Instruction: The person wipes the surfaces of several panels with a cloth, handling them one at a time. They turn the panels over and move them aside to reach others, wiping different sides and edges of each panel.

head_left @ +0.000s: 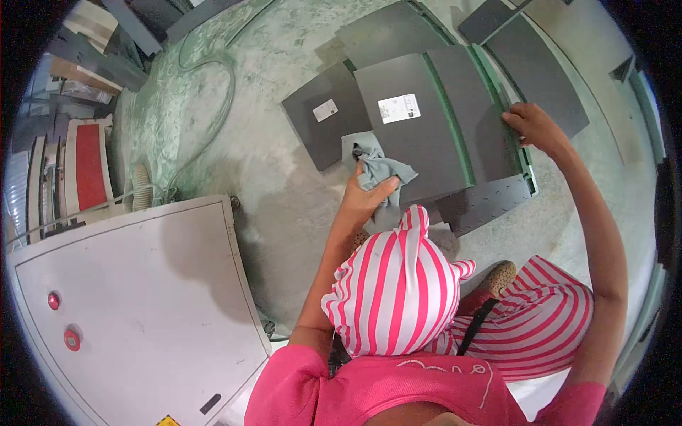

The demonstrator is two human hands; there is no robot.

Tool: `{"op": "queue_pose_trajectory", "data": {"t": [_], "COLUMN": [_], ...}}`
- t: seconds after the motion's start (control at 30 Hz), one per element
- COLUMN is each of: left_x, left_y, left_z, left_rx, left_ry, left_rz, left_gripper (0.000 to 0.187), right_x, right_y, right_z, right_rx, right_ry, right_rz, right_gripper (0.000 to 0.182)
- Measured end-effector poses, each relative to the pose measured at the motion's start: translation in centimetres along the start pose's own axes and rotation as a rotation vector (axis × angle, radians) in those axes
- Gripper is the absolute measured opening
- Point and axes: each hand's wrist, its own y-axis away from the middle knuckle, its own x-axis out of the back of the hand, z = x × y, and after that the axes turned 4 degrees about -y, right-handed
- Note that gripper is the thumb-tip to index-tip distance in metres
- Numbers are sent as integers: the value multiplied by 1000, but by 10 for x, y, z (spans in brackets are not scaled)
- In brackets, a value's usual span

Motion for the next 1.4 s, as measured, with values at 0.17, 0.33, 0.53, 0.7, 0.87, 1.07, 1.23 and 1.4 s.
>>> {"op": "queue_pose_trajectory", "data": {"t": [0.17,0.33,0.53,0.7,0.87,1.07,1.23,1.4], "left_x": [2,3,24,88,117,86,93,158], "left_y": [-5,-8,-5,-2,-71,-163,-212,-239], "left_z": [-8,-22,-5,52,18,-69,-68,-50], "left_rx": [-27,-71,-26,-126,-501,-356,-485,-412], "left_ry": [-129,-291,-285,-26,-949,-943,-1231,-1133], "left_rz": [-63,-17,61,328,483,323,454,641], "left_gripper": [61,71,50,40,43,66,70,59], "right_x": [-10,-14,-16,-18,-17,-16,-20,-19], "right_y": [-1,-2,1,3,1,8,11,7], "right_z": [12,10,6,-5,-1,-13,-20,-14], "right_rx": [390,245,237,187,157,129,113,77], "right_ry": [582,763,825,916,918,942,915,909], "right_rz": [294,261,292,296,278,255,247,242], "right_gripper": [25,23,23,22,25,27,25,27]}}
